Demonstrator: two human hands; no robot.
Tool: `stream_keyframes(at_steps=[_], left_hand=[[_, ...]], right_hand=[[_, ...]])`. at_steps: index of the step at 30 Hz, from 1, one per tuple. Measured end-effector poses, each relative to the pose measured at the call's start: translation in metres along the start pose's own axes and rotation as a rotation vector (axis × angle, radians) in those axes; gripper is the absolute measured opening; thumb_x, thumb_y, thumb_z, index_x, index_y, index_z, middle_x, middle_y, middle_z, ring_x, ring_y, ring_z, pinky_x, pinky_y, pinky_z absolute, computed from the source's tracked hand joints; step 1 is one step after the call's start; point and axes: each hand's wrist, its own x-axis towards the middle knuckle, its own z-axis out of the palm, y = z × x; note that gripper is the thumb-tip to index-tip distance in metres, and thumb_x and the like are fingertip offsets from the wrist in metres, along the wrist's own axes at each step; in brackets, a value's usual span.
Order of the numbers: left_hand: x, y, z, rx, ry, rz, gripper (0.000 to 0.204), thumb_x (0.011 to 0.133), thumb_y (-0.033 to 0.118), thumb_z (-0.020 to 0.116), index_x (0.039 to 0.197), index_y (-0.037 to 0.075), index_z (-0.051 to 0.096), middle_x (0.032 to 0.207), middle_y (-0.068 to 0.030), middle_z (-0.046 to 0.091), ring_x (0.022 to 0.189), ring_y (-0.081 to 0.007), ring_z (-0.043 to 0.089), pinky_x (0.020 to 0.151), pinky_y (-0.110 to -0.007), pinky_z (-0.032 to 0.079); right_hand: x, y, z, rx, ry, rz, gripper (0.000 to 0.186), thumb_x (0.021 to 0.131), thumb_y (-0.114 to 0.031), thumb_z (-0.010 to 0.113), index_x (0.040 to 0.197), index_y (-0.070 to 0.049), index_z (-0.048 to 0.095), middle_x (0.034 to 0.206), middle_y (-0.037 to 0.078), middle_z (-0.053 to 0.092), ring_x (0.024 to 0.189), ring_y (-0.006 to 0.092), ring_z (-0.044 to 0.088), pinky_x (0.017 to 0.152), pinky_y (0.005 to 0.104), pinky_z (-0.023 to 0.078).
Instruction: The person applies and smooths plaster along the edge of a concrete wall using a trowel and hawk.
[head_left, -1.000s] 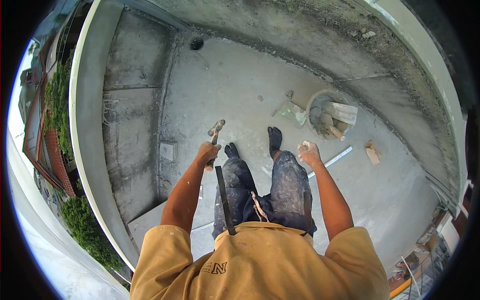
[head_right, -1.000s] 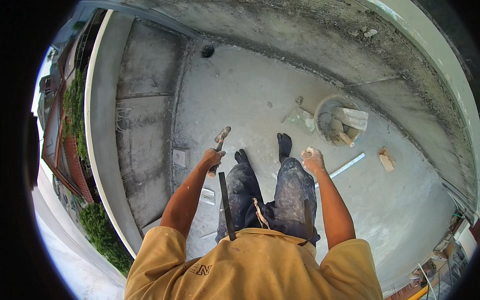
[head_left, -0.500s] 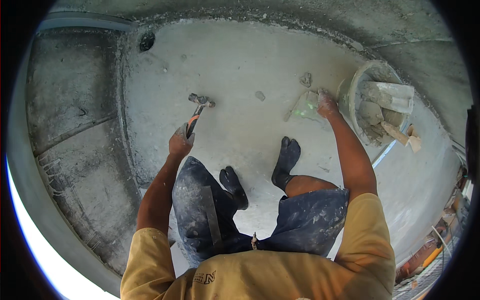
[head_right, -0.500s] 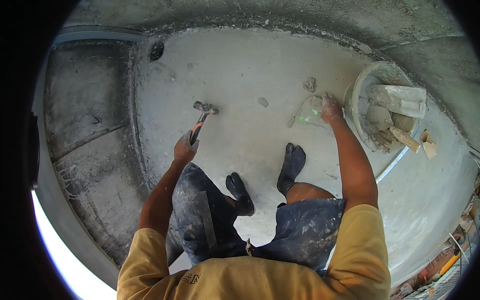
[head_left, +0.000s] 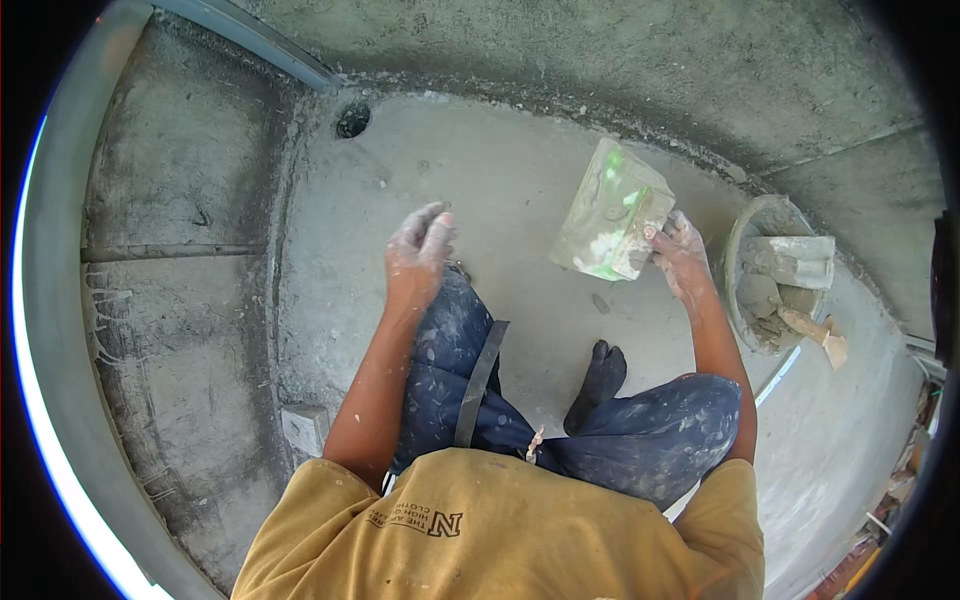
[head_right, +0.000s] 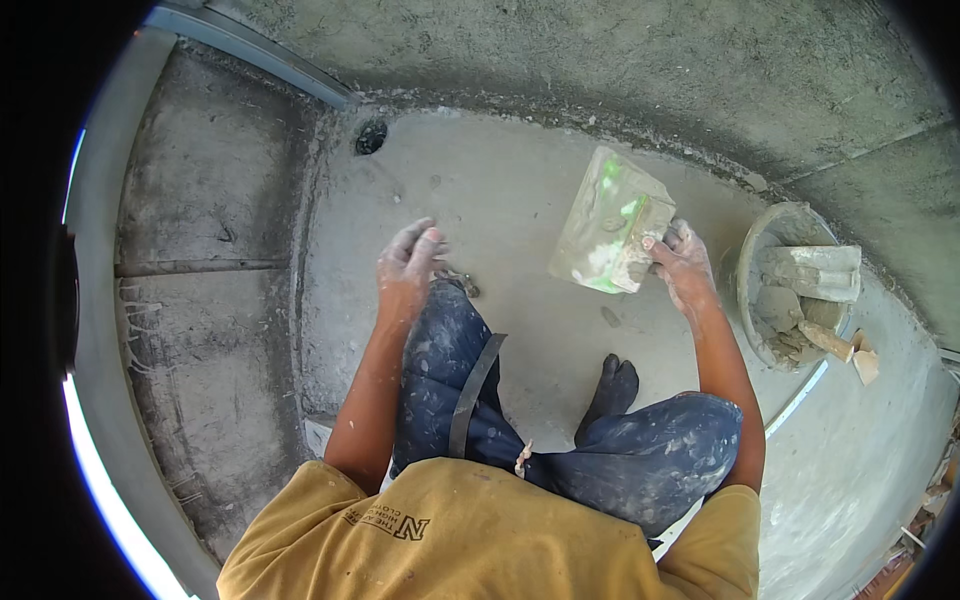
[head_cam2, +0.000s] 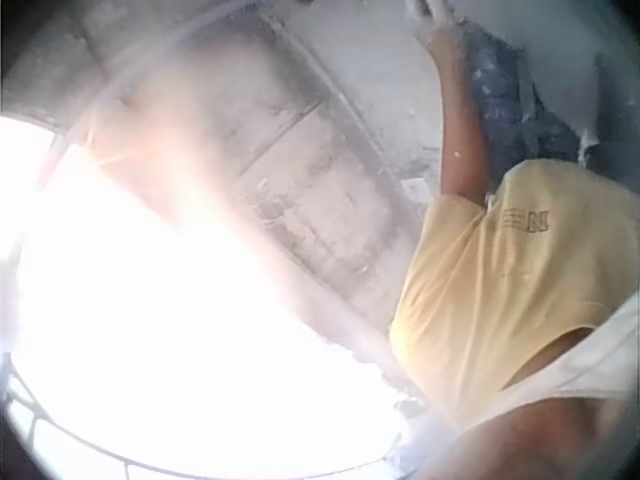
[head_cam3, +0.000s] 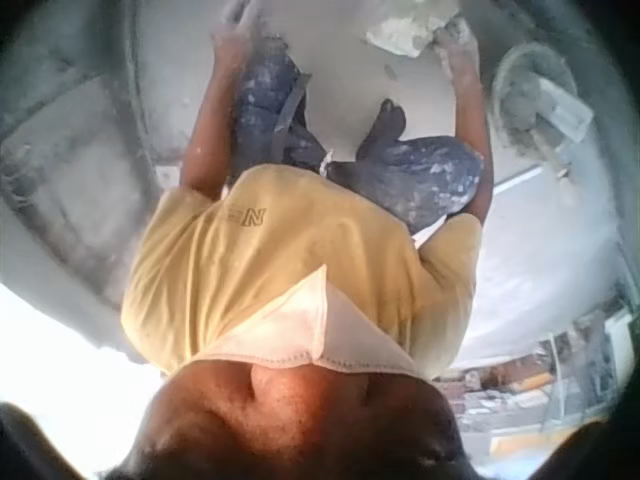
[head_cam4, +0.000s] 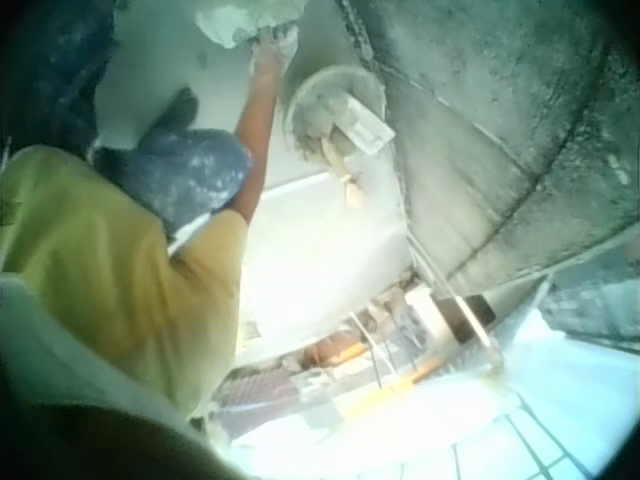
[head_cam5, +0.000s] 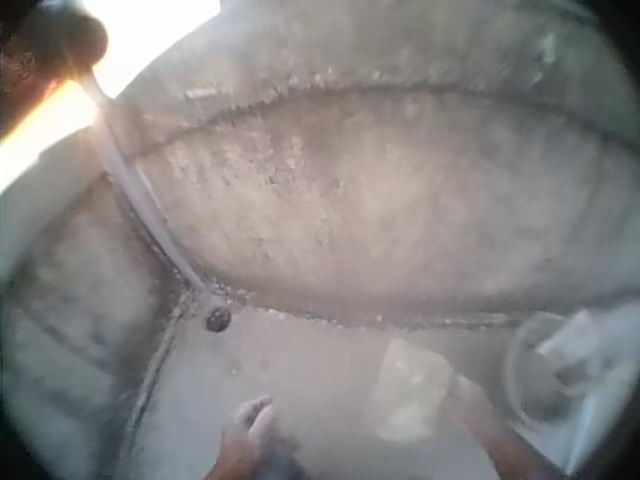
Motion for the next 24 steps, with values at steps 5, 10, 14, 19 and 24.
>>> stream_keyframes(at_steps=[5,10,14,19,24], left_hand=[[-0.032,-0.052,0.120,-0.527,-0.524,-0.615,0.076,0.086,0.046,0.070,0.139,0.000,0.040,0.136,-0.0186,0.048,0.115,-0.0334,0.056,0.088,-0.042,0.052],[-0.024,-0.097,0.104,-0.752,-0.131,-0.487,0.045,0.091,0.025,0.068,0.122,0.002,0.045,0.108,-0.0119,0.062,0.099,-0.0261,0.065,0.082,-0.036,0.055],[-0.006,-0.095,0.075,-0.739,-0.041,-0.463,0.040,0.092,0.025,0.067,0.118,0.003,0.047,0.107,-0.0117,0.062,0.093,-0.0247,0.066,0.080,-0.034,0.056],[-0.006,-0.100,0.053,-0.728,0.042,-0.430,0.038,0.092,0.026,0.067,0.117,0.004,0.049,0.105,-0.0115,0.062,0.091,-0.0237,0.066,0.077,-0.033,0.056],[-0.007,-0.090,0.060,-0.657,0.052,-0.446,0.034,0.093,0.027,0.065,0.117,0.007,0.052,0.102,-0.0095,0.062,0.090,-0.0202,0.064,0.078,-0.031,0.055]], right_hand=[[0.011,0.025,0.058,0.728,-0.152,0.073,0.056,0.091,-0.006,0.063,0.139,-0.007,0.033,0.127,0.011,0.053,0.118,0.0257,0.055,0.095,0.0495,0.049],[0.044,0.060,0.051,-0.088,-0.273,0.184,0.058,0.088,-0.014,0.068,0.137,0.001,0.040,0.135,0.013,0.052,0.122,0.0297,0.052,0.101,0.0410,0.046],[0.089,0.117,-0.012,-1.151,0.257,-0.290,0.055,0.084,-0.015,0.066,0.135,-0.005,0.048,0.138,0.019,0.048,0.129,0.0354,0.044,0.108,0.0403,0.039],[0.100,0.154,-0.027,-1.325,0.164,-0.190,0.046,0.081,-0.013,0.065,0.126,-0.008,0.059,0.137,0.015,0.050,0.129,0.0380,0.042,0.110,0.0418,0.036],[0.070,0.150,-0.030,-1.318,0.086,-0.152,0.036,0.084,-0.011,0.060,0.119,-0.008,0.062,0.136,0.014,0.050,0.127,0.0354,0.044,0.108,0.0420,0.038]])
